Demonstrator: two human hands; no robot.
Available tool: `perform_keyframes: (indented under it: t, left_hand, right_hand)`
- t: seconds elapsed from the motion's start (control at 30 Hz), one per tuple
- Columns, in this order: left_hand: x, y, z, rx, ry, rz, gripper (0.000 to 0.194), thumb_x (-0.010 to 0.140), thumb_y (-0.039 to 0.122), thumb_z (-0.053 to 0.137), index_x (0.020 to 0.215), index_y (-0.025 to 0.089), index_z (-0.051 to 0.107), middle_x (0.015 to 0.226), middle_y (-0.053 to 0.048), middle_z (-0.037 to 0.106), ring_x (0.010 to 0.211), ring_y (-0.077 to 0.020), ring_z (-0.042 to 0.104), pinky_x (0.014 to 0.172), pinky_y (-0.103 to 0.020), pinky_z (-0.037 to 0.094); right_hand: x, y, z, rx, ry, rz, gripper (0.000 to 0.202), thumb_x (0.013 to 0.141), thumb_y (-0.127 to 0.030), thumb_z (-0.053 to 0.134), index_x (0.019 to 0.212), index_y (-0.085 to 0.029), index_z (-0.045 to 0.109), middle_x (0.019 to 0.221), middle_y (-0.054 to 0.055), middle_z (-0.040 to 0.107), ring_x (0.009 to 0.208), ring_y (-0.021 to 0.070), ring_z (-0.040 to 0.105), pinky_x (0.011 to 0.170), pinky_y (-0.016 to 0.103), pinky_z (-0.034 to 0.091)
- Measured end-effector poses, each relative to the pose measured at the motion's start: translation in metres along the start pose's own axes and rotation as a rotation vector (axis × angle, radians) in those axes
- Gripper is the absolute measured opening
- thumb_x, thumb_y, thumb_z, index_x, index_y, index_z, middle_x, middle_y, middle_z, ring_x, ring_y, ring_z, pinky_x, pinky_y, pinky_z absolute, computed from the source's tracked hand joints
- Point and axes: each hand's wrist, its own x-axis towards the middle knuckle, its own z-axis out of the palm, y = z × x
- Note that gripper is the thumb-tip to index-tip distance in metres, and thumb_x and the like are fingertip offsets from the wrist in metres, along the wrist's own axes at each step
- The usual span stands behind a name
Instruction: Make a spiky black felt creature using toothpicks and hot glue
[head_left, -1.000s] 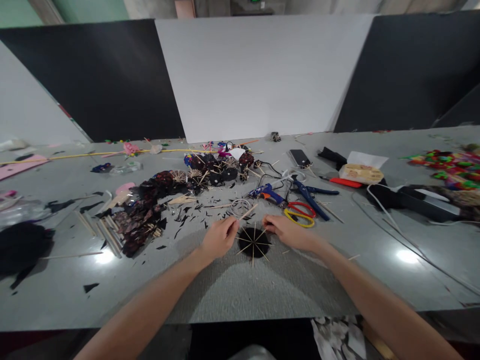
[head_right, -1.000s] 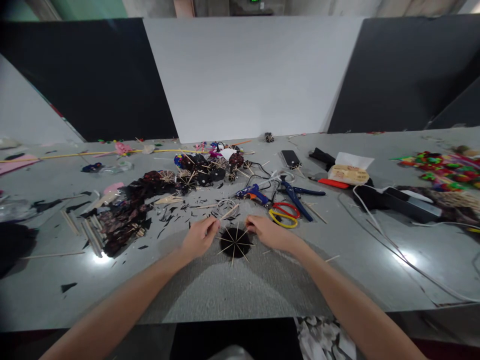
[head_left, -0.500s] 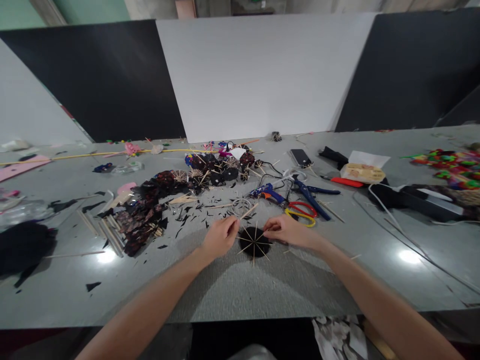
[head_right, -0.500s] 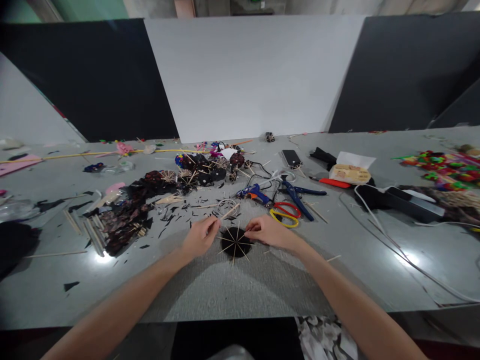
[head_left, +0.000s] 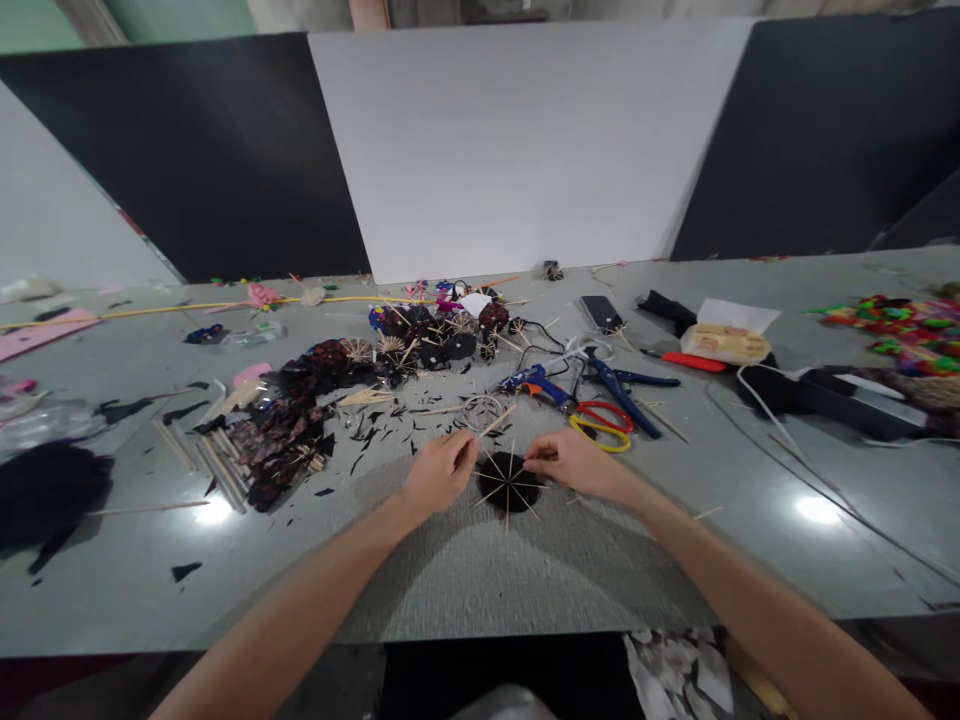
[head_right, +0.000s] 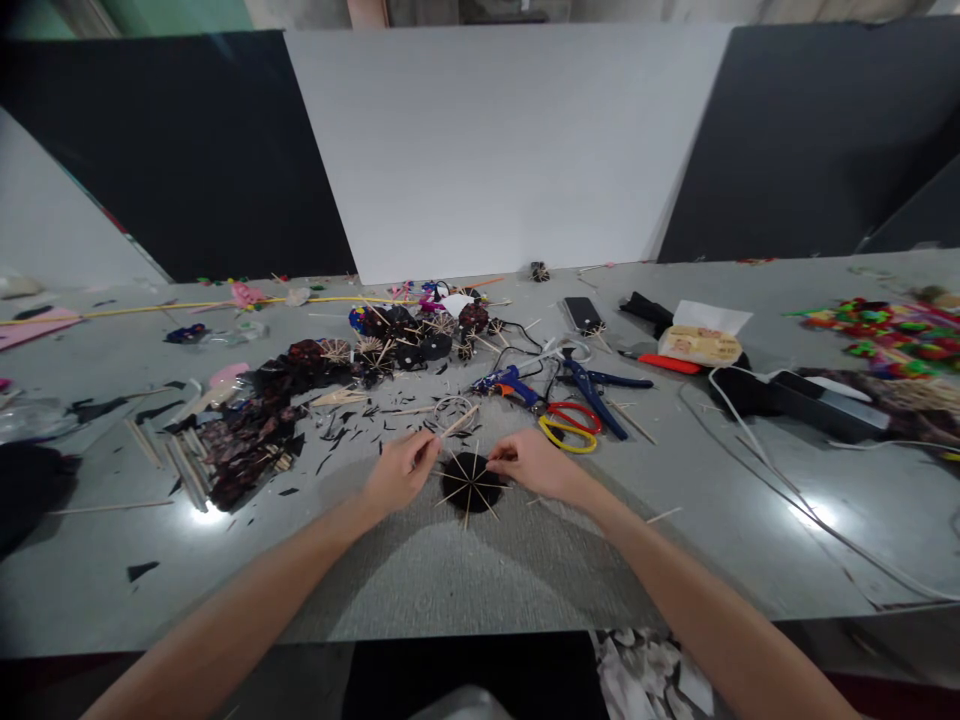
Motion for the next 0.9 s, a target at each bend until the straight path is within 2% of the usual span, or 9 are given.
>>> perform_keyframes:
  t: [0.1,0.47,0.6,0.9]
  left_hand:
    - [0.000,0.000,0.000,0.000,0.001,-0.004,0.030,0.106,0.031,0.042,0.080,0.022,0.052,0.065,0.002,0.051,0.060,-0.0146,0.049,0.062,-0.028,0.034]
    - [-0.001,-0.001,0.001,-0.028,0.003,0.002,0.029,0.106,0.032,0.042,0.080,0.022,0.051,0.066,0.003,0.049,0.060,-0.0144,0.048,0.063,-0.028,0.033]
    - [-0.001,0.000,0.000,-0.031,0.015,-0.003,0.030,0.106,0.031,0.042,0.080,0.022,0.051,0.066,0.002,0.048,0.062,-0.0146,0.048,0.064,-0.028,0.034]
    - [-0.002,-0.002,0.000,-0.067,0.041,0.008,0.032,0.107,0.034,0.041,0.081,0.021,0.053,0.069,0.001,0.053,0.061,-0.0135,0.050,0.063,-0.027,0.035]
  right_hand:
    - [-0.001,-0.002,0.001,-0.005,0.018,-0.015,0.034,0.087,-0.048,0.067,0.083,-0.016,0.075,0.057,0.000,0.062,0.050,0.0125,0.049,0.052,0.025,0.035]
    - [-0.006,-0.004,-0.009,0.013,0.086,-0.079,0.032,0.088,-0.047,0.068,0.088,-0.016,0.076,0.069,0.002,0.069,0.056,0.0132,0.055,0.055,0.026,0.039]
    - [-0.007,-0.003,-0.012,0.071,0.117,-0.091,0.033,0.087,-0.049,0.069,0.088,-0.016,0.074,0.068,0.002,0.067,0.056,0.0126,0.053,0.053,0.026,0.038]
    - [-0.005,0.002,-0.017,0.196,0.356,-0.230,0.035,0.088,-0.053,0.070,0.088,-0.019,0.069,0.071,0.001,0.063,0.058,0.0133,0.052,0.053,0.026,0.039]
